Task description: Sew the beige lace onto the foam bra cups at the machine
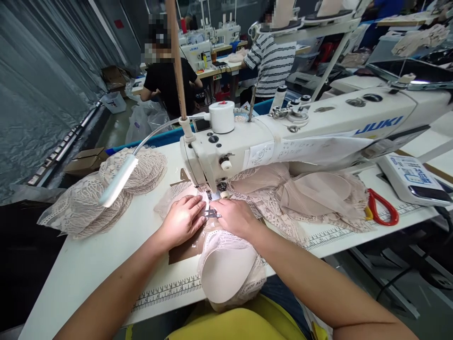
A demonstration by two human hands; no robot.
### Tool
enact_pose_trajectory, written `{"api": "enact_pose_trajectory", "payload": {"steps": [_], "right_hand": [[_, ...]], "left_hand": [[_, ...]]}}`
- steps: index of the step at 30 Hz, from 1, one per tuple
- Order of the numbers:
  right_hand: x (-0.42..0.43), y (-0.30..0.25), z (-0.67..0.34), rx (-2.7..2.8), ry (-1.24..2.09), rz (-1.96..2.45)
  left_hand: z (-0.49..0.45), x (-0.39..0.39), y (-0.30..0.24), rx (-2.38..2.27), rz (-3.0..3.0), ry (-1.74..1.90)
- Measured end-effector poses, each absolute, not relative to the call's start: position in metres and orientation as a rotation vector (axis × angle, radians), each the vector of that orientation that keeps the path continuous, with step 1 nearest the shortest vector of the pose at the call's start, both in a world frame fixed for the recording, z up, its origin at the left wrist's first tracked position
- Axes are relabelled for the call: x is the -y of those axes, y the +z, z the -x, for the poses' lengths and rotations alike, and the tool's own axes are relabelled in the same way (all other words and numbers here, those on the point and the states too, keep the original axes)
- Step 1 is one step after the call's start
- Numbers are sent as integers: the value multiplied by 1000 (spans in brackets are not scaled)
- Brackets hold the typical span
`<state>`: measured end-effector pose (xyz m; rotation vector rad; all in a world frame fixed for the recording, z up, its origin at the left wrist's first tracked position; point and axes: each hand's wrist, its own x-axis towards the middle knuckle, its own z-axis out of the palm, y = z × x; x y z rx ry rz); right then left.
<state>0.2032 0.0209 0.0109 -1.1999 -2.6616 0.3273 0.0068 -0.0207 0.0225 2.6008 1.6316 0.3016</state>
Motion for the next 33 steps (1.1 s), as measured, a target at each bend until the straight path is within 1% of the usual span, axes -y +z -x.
{"api": "enact_pose_trajectory", "payload": {"steps": [3, 6, 8, 10, 14, 20, 24, 30, 33], "right_hand": [[-20, 11, -205, 2640, 380, 1128], [-19, 10, -207, 2602, 440, 1062], [-19, 9, -208, 2579, 473, 1011], [-20, 7, -208, 2559, 500, 981], [-19, 7, -207, 2524, 546, 970], [-19, 9, -209, 2433, 709, 984], [-19, 19, -206, 2416, 846, 985], [-14, 41, -194, 2466, 926, 842], [-12, 46, -186, 2398, 1057, 860]], "left_hand": [[-7, 36, 37, -1655, -2543, 226], [0, 54, 53, -1532, -2418, 209], [10, 60, 62, -1512, -2278, 300], [22, 59, 65, -1606, -2152, 435], [43, 40, 55, -1816, -1890, 571], [49, 30, 41, -1471, -1426, 671], [46, 39, 40, -1284, -1182, 834], [40, 45, 37, -1258, -1074, 940], [36, 47, 38, -1259, -1092, 965]]}}
